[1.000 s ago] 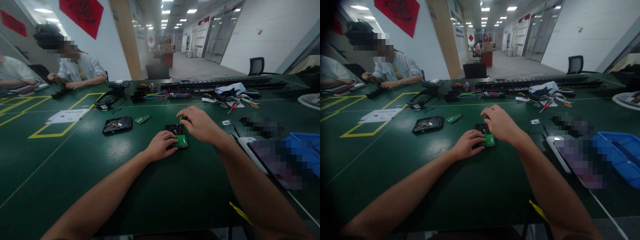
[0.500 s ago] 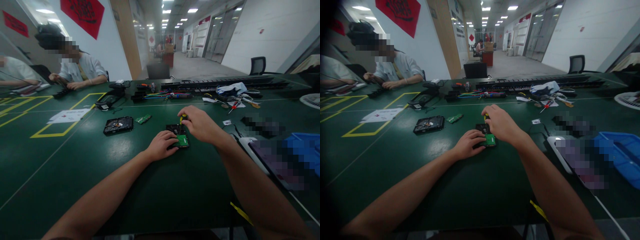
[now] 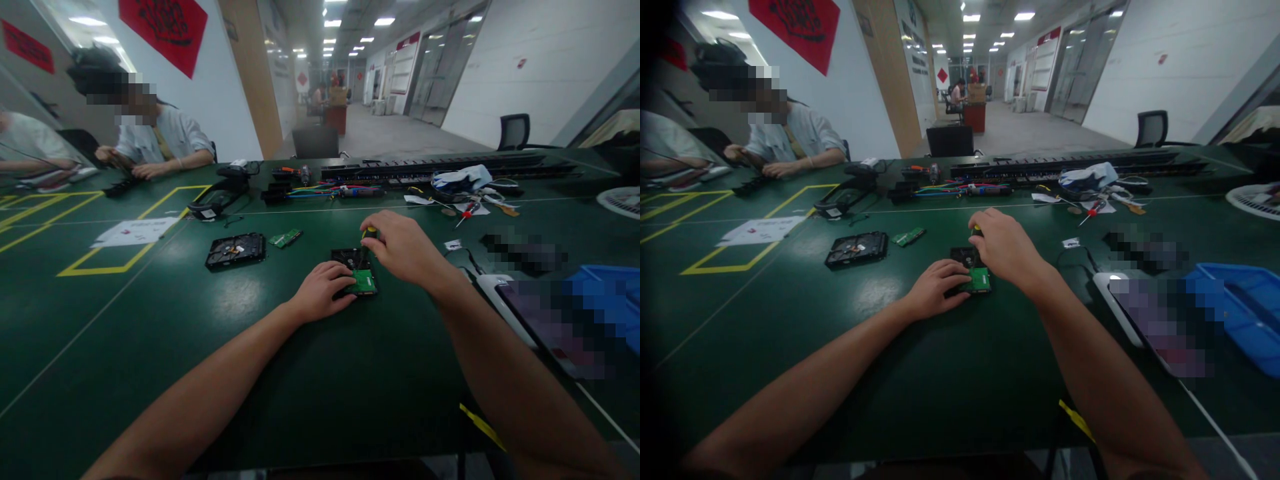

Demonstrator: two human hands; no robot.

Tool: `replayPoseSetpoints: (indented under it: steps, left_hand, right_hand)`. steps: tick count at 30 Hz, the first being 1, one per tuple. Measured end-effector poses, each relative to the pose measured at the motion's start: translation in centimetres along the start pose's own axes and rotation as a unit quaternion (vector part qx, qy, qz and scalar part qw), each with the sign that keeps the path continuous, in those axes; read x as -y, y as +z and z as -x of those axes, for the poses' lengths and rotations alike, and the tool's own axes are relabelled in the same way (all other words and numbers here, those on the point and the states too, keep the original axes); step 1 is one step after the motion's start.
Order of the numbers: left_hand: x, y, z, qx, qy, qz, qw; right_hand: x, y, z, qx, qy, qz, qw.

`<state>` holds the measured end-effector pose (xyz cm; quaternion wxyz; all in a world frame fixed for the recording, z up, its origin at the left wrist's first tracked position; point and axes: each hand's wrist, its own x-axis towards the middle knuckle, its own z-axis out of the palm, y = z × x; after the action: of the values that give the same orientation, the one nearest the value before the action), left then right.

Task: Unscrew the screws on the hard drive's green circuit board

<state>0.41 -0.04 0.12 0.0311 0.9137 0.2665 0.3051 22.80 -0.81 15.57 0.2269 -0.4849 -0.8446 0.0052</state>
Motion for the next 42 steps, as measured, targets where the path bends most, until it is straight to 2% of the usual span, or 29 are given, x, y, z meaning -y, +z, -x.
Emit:
replayPoseSetpoints:
  steps: [11, 21, 34, 42]
  left_hand:
    - [-0.10, -0.05, -0.03, 0.003, 0.000, -0.002, 1.000]
    - [-0.09, -0.08, -0.08, -0.002, 0.006, 0.002, 1.000]
    - [0.01, -0.08, 0.00, -0.002, 0.001, 0.001, 1.000]
    - [-0.16, -0.10, -0.06, 0.000, 0.002, -0.002, 1.000]
  right_hand:
    - [0.21, 0.20, 0.04, -0.011, -0.024, -0.017, 1.000]
    - [-0.01, 0.31, -0.07, 0.007, -0.039, -0.024, 0.999]
    - [0.65, 0.33, 0.02, -0.005, 0.045, 0.092, 0.995]
    - [0.41, 0.30, -0.02, 0.011, 0.005, 0.022, 1.000]
